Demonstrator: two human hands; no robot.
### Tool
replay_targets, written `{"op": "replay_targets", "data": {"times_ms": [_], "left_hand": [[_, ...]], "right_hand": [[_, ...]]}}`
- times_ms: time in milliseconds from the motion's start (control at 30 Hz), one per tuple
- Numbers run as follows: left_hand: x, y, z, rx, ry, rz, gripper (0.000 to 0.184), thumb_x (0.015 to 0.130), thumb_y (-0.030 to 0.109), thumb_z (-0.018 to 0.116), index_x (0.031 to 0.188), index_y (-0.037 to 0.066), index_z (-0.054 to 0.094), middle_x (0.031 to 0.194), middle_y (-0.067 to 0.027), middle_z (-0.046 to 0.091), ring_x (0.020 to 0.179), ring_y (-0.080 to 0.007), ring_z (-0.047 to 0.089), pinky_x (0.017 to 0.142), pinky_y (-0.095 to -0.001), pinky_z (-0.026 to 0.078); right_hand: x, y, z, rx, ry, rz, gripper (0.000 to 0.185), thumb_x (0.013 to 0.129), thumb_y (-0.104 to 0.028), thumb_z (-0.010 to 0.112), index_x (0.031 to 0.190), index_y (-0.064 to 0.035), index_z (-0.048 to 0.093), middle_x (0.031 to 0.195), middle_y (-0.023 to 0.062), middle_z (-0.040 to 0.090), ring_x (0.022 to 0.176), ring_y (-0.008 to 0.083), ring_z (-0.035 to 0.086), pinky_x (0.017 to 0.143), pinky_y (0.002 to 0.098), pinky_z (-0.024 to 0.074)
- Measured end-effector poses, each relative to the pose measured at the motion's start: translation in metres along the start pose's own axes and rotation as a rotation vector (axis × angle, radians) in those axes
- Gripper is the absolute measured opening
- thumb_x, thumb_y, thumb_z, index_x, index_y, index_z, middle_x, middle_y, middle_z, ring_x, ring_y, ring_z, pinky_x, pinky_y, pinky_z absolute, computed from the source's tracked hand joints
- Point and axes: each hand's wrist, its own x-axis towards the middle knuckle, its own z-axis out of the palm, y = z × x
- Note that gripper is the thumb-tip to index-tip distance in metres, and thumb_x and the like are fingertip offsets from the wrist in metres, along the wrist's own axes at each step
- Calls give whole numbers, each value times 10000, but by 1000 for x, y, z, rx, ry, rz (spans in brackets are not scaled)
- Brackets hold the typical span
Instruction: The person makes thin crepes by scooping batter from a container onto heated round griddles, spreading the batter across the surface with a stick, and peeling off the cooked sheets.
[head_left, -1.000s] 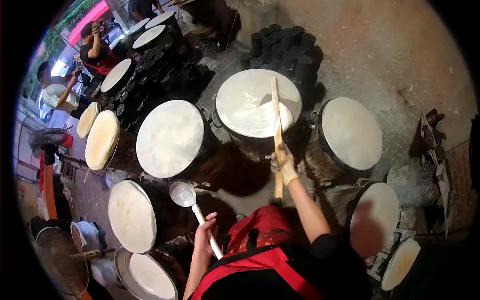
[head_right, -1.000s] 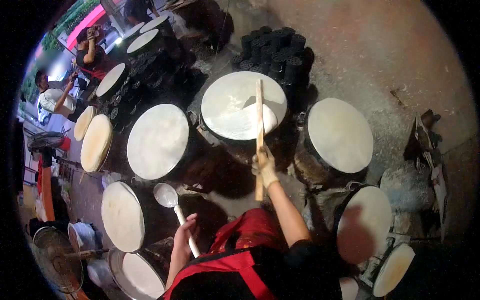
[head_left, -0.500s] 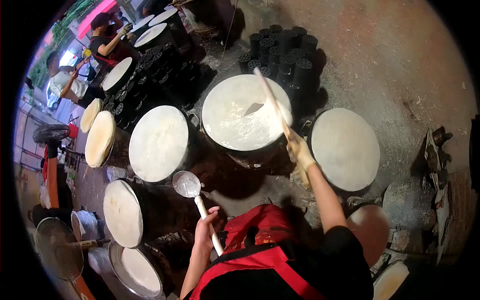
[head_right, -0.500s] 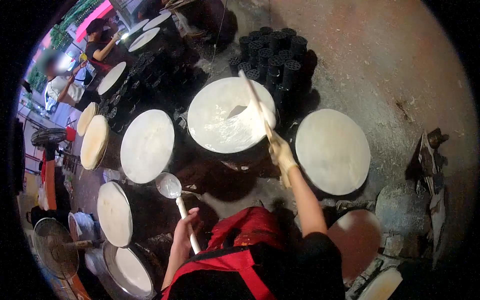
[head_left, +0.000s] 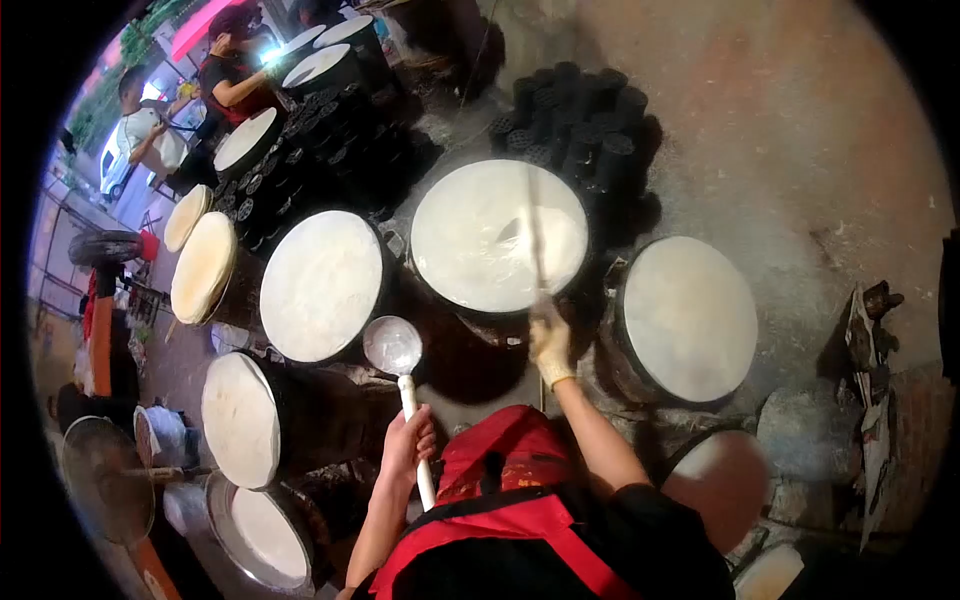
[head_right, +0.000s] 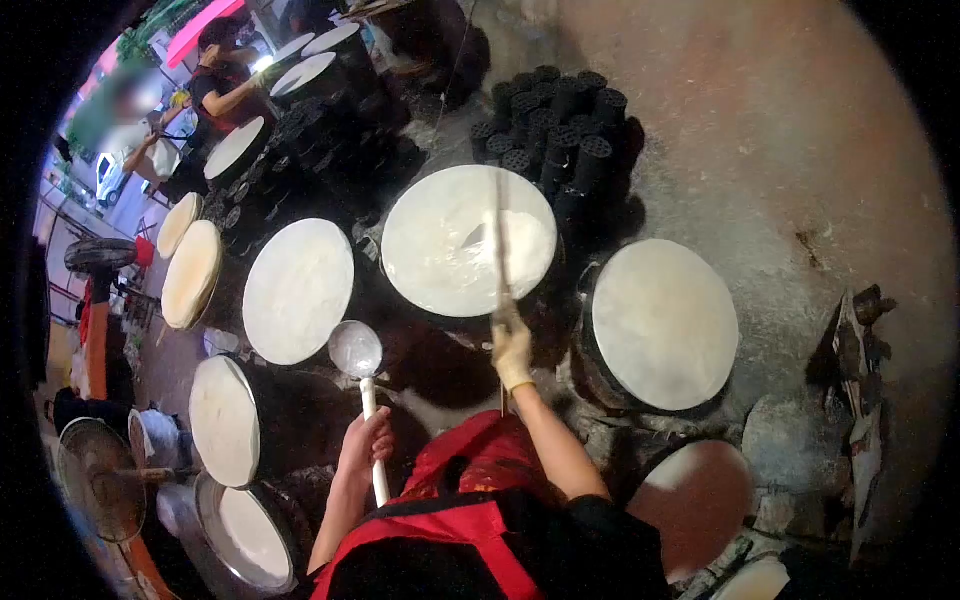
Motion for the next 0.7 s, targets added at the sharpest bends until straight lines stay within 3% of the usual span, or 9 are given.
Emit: {"op": "replay_targets", "data": {"times_ms": [100, 167, 267, 367, 400, 533, 667, 700], "left_hand": [[6, 4, -4, -70, -64, -30, 142, 900, 126, 523, 835, 90, 402, 620, 7, 400, 455, -72, 369, 367, -198, 287], [7, 5, -8, -64, -78, -21, 122, 900, 118, 524, 853, 80, 418, 657, -6, 424, 489, -80, 403, 377, -200, 306], [5, 6, -7, -5, -23, 52, 100, 902, 108, 528, 884, 65, 439, 714, -24, 453, 548, -94, 444, 388, -200, 329], [10, 8, -8, 22, -75, 64, 100, 904, 118, 538, 912, 60, 457, 743, -27, 466, 589, -95, 462, 394, -194, 338], [10, 9, -7, 35, -86, 45, 105, 905, 125, 540, 912, 60, 457, 743, -25, 466, 588, -92, 459, 394, -193, 336], [9, 18, 8, 102, -143, -15, 131, 914, 171, 537, 892, 70, 457, 739, -10, 463, 580, -79, 450, 400, -191, 322], [32, 24, 16, 236, -120, -21, 174, 915, 233, 540, 867, 90, 454, 694, 12, 452, 546, -77, 433, 409, -198, 328], [44, 28, 20, 254, -101, -17, 190, 913, 253, 540, 854, 100, 444, 662, 20, 437, 529, -82, 425, 415, -211, 338]], "right_hand": [[-34, -60, 39, -574, -115, 162, 365, 852, -26, 587, 1210, 22, 535, 1134, 59, 587, 870, 110, 554, 783, 205, 455], [-11, -47, -5, -435, -111, -42, 365, 854, -27, 585, 1208, 44, 528, 1141, 56, 585, 878, 109, 548, 795, 207, 446], [2, -19, -32, 226, 226, 22, 379, 854, -71, 581, 1228, -30, 535, 996, 18, 593, 725, 87, 493, 598, 208, 398], [-33, -23, -4, -630, -41, -38, 374, 877, -146, 574, 1247, -200, 553, 706, -60, 503, 483, 55, 421, 358, 213, 324], [-33, -44, 9, -546, -61, 53, 397, 860, -29, 539, 1246, -116, 540, 896, -6, 551, 628, 65, 472, 532, 190, 383], [31, -64, -6, -711, 63, -55, 351, 850, 82, 464, 1182, 19, 560, 1050, 62, 607, 875, 108, 544, 797, 206, 438], [6, -63, -27, -542, -178, 44, 363, 869, -91, 589, 1230, -74, 554, 778, -81, 566, 520, 28, 379, 449, 171, 311], [-11, -71, -26, -502, -184, 227, 368, 859, -80, 602, 1224, -69, 561, 786, -96, 560, 534, 24, 376, 460, 168, 309]]}}
